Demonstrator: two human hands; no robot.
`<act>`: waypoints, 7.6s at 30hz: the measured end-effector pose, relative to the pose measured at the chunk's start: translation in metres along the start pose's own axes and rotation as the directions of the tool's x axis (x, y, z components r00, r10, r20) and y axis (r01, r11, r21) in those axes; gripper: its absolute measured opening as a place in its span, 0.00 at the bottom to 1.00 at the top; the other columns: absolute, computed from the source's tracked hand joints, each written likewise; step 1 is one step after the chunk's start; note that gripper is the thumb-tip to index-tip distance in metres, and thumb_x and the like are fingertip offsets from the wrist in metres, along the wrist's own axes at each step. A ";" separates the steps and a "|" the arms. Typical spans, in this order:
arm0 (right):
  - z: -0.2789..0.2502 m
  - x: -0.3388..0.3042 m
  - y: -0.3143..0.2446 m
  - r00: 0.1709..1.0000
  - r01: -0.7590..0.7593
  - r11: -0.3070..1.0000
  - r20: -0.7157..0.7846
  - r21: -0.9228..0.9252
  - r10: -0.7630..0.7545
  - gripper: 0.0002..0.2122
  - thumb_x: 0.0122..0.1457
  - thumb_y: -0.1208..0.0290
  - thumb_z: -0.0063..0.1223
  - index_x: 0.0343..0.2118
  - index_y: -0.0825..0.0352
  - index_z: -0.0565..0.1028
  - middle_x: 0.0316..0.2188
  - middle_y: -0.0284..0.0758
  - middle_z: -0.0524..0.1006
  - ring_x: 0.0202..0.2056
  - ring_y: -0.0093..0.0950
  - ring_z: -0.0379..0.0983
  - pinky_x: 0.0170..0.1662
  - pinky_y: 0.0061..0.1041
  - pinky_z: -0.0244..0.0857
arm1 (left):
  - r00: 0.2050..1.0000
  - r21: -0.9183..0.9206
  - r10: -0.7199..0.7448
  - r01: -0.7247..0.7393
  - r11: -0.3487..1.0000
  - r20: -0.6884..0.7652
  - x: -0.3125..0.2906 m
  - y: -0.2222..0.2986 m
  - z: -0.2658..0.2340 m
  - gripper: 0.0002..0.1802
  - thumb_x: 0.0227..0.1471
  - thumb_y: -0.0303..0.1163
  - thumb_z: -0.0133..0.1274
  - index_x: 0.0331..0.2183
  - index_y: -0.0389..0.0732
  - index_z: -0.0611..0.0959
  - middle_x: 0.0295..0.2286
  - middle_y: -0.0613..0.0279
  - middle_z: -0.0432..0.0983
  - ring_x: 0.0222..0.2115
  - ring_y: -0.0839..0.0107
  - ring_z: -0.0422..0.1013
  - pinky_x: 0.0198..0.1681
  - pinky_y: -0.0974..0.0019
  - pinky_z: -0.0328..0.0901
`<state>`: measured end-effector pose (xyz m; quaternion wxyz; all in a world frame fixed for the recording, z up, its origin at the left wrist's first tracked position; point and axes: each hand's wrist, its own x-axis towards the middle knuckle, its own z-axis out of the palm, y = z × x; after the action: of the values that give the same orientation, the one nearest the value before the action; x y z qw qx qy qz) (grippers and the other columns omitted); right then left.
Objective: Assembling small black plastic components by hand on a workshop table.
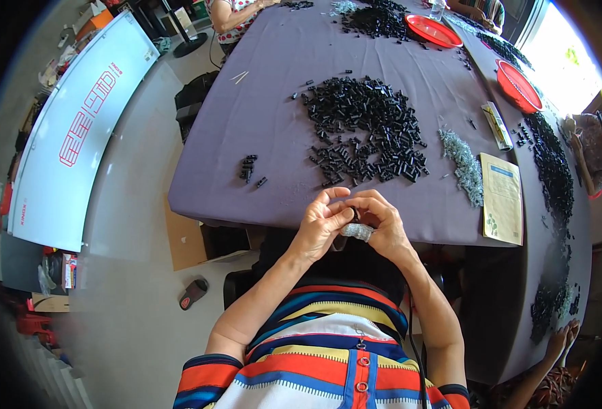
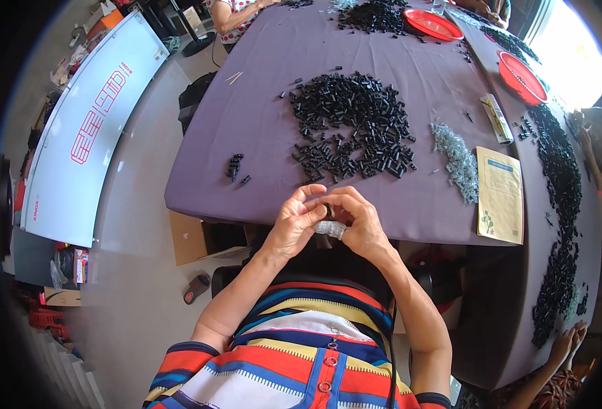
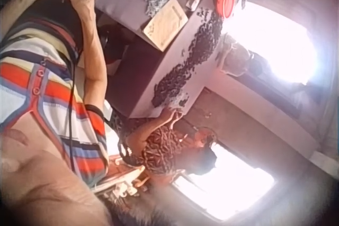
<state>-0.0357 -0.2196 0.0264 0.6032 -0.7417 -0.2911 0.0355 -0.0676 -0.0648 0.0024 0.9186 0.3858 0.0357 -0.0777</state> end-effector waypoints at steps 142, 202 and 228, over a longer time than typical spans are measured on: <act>-0.113 -0.019 0.049 0.813 -0.176 0.909 -0.576 -0.377 -0.082 0.11 0.45 0.89 0.44 0.33 0.70 0.69 0.28 0.44 0.72 0.32 0.42 0.71 0.36 0.30 0.65 | 0.756 0.736 0.258 -0.399 -0.546 0.602 0.112 -0.038 0.078 0.06 0.41 0.32 0.60 0.27 0.48 0.80 0.29 0.67 0.69 0.37 0.65 0.63 0.39 0.58 0.53; -0.006 -0.017 -0.011 0.976 -0.213 0.977 -0.045 -0.030 0.212 0.15 0.39 0.92 0.46 0.32 0.71 0.75 0.25 0.38 0.78 0.29 0.22 0.74 0.34 0.21 0.67 | 0.949 0.716 0.282 -0.296 0.632 0.143 -0.020 0.004 0.005 0.07 0.50 0.17 0.51 0.34 0.34 0.80 0.30 0.67 0.71 0.24 0.81 0.65 0.27 0.77 0.64; 0.008 -0.004 -0.017 0.996 -0.084 0.996 -0.017 0.037 0.084 0.05 0.49 0.84 0.56 0.29 0.69 0.73 0.23 0.33 0.76 0.25 0.21 0.73 0.29 0.22 0.66 | 0.999 0.015 0.031 -0.031 0.999 0.042 -0.014 -0.003 -0.015 0.09 0.53 0.27 0.53 0.38 0.38 0.77 0.27 0.65 0.74 0.24 0.76 0.70 0.30 0.73 0.67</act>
<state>-0.0492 -0.2129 0.0386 0.6173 -0.7425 -0.2533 0.0593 -0.0824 -0.0544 -0.0084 0.9172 0.3919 0.0099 -0.0718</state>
